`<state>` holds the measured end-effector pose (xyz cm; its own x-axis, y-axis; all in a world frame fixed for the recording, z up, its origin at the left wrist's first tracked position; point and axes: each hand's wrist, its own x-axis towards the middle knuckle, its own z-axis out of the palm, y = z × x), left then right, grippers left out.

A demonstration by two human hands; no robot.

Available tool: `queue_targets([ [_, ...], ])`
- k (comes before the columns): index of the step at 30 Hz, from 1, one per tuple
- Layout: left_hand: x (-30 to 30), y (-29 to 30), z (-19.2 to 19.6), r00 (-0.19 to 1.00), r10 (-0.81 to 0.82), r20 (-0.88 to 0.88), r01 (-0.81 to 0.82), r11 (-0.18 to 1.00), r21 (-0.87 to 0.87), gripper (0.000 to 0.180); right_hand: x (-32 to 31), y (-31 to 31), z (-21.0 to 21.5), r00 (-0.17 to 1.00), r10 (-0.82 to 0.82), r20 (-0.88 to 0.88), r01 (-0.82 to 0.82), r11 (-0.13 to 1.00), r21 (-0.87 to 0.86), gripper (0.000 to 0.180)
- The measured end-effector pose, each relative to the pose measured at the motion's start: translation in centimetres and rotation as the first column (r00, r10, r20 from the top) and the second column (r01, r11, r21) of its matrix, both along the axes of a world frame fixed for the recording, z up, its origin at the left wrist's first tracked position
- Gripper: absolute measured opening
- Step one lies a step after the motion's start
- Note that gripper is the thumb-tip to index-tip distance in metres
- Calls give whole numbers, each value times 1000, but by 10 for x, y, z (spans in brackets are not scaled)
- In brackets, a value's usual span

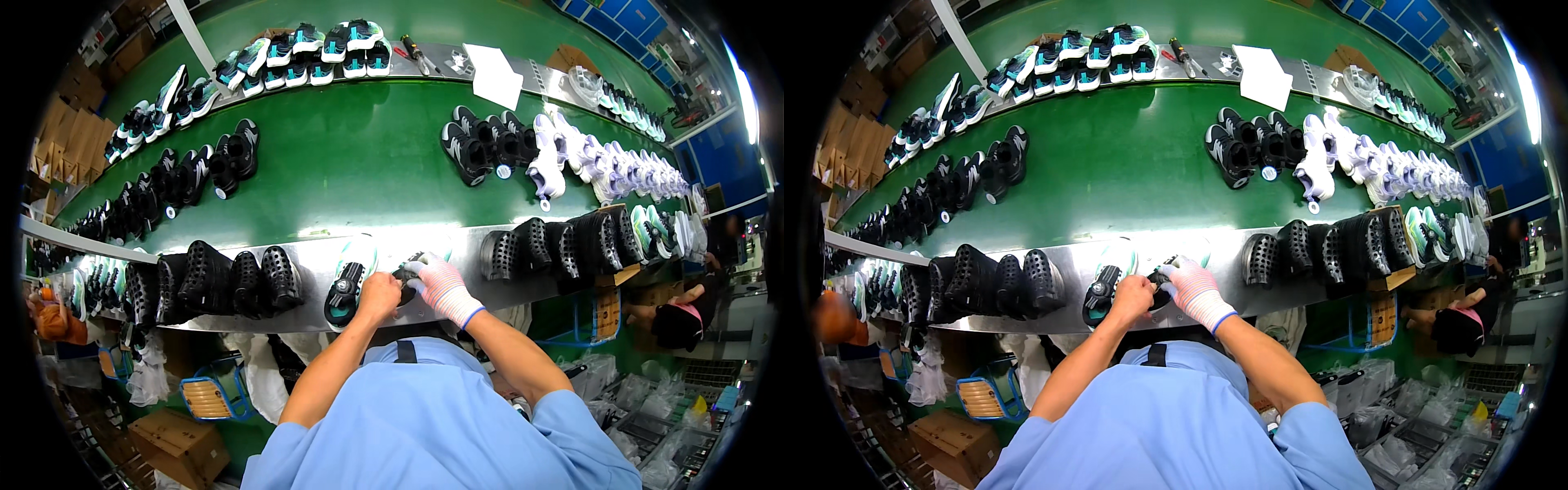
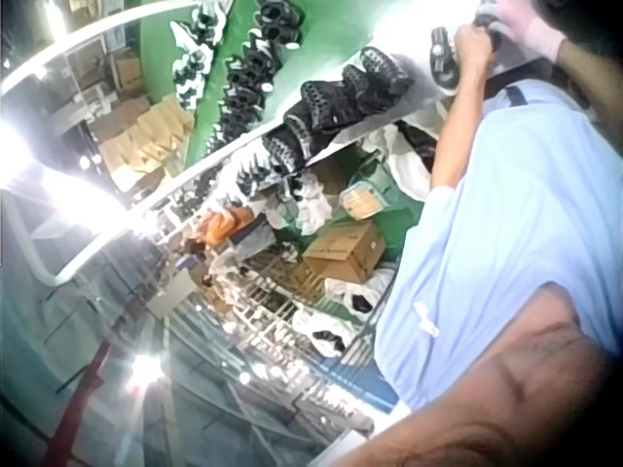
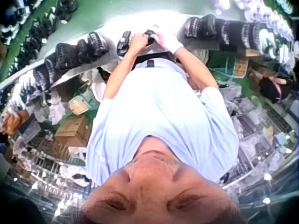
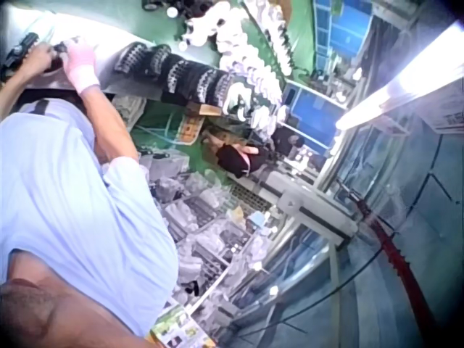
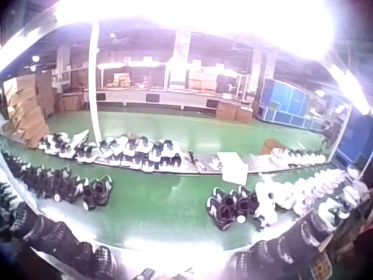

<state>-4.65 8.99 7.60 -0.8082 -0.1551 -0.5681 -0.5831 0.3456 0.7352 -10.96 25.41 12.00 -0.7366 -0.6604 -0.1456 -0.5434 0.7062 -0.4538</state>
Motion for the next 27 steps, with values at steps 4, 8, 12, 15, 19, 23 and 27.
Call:
queue_targets([
  [4,-2,3,7,998,-24,-62,20,998,-67,30,3,-7,-13,993,-122,1,121,990,69,34],
  [8,-2,0,-2,997,-28,-71,22,997,-78,31,27,-20,-20,928,-371,-28,370,929,-33,37],
  [12,-1,0,-6,988,-98,-120,82,988,-133,32,15,-7,3,978,-209,10,209,978,-14,38],
  [15,-3,0,-2,993,-70,-91,61,993,-102,32,0,-3,4,1000,19,-17,-20,998,-59,40],
  [19,0,2,-6,982,-103,-156,60,965,-255,29,-21,-13,-1,984,76,161,-80,997,20,31],
  [23,-1,13,1,987,-81,-137,24,926,-378,26,-41,-22,0,966,76,247,-95,993,67,32],
  [27,1,18,-3,978,-62,-198,-26,911,-412,24,-52,-25,20,868,22,497,-100,986,132,40],
])
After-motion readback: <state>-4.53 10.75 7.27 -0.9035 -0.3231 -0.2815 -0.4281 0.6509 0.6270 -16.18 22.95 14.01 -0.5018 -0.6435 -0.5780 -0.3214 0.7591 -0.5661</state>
